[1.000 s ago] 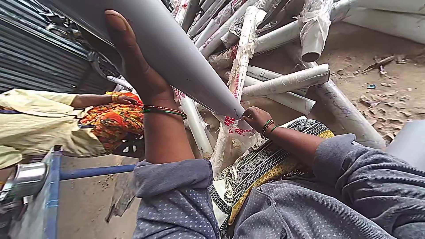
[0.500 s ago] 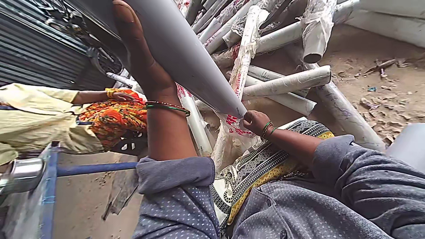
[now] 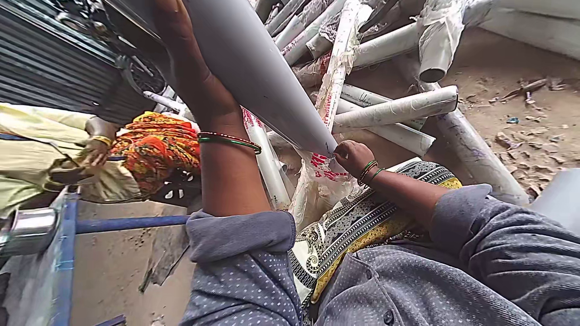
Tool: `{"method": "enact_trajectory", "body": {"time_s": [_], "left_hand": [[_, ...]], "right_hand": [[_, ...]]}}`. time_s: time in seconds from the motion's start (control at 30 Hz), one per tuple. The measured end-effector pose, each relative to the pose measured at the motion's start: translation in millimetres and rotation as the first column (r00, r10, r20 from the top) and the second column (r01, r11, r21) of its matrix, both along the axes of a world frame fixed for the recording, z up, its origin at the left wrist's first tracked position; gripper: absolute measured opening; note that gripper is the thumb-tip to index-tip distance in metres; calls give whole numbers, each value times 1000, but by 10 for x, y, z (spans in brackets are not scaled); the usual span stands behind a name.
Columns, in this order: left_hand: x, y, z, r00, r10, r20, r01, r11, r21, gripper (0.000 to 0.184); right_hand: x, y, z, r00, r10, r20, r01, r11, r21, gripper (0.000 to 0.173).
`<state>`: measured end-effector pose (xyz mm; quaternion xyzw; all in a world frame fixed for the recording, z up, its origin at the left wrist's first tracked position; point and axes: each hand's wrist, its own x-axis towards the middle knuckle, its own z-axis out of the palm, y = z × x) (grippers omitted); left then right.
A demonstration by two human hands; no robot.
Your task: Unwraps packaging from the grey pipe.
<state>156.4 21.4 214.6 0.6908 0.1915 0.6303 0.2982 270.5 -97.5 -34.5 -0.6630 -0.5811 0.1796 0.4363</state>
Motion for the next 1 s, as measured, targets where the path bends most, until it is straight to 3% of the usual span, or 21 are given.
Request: {"method": "enact_trajectory", "body": {"time_s": [0.2,0.33,0.5,0.63,0.7,0.83,0.9,1.0], "left_hand": [[27,-7,3,999,36,13,-35,999,-3,57],[8,45,7,999,43,-1,-43,999,7,68],[-13,25,4,1000,-4,-7,4,1000,29,52],[-1,4,23,999,41,-8,-41,999,16,65],[4,27,9,999,54,2,-54,998,22,63],[-249,854,-310,996,77,-47,-68,983,173,79],[-287,1036,-370,995,97,-29,-90,980,179,79],[-199,568,-203,998,54,-40,-50,992,113,71]], "right_hand": [[0,-5,36,1000,28,-13,-29,998,-64,23],[32,-84,-32,990,129,-58,-128,992,14,21],[75,-138,-43,962,54,-267,-67,997,-42,28],[31,-162,-69,933,79,-351,-100,994,-44,31],[0,-173,-72,923,78,-377,-102,994,-45,31],[-39,-195,-86,928,82,-362,-101,994,-32,30],[-46,-195,-79,928,79,-365,-99,994,-36,30],[-37,-191,-80,930,95,-355,-115,993,-35,29]]}}
